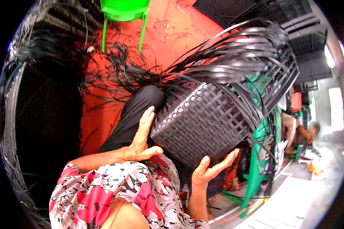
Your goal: The person weaves black plastic straps onto a furniture frame by hand, pulling the straps through the existing structure and tightening them.
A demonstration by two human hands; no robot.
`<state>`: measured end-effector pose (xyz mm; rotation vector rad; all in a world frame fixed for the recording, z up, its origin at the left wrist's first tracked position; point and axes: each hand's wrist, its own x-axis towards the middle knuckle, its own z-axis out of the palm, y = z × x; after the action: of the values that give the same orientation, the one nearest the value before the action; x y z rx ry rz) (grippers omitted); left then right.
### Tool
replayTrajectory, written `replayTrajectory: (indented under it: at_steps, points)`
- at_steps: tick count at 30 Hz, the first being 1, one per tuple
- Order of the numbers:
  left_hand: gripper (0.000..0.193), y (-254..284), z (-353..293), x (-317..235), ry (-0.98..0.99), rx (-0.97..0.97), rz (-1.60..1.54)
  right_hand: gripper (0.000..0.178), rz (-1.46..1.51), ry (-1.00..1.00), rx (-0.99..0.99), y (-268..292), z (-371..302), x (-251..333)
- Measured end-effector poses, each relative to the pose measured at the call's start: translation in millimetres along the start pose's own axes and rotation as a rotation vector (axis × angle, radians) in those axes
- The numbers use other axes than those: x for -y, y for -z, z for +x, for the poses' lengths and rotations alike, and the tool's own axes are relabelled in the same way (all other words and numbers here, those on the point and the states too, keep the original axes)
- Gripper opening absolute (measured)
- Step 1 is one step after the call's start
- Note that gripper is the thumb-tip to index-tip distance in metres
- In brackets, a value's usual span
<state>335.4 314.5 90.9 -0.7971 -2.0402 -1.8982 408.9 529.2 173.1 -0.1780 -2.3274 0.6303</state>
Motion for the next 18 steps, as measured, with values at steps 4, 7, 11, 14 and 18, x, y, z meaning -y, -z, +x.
replayTrajectory:
  at_steps: [4,7,11,14,18]
  points:
    - [0.077,9,-4,-4,-0.071,-0.151,0.055,0.068,-0.298,0.48,0.216,12,27,26]
    - [0.064,18,0,-7,-0.223,-0.159,0.066,0.057,-0.291,0.656,0.389,0,44,50]
    - [0.061,24,0,-5,-0.274,-0.108,0.06,0.05,-0.365,0.769,0.551,-21,58,65]
    - [0.052,25,0,-4,-0.266,-0.075,0.003,0.046,-0.364,0.754,0.582,-29,66,70]
    - [0.05,24,0,-3,-0.283,-0.071,-0.044,0.041,-0.36,0.791,0.559,-35,67,70]
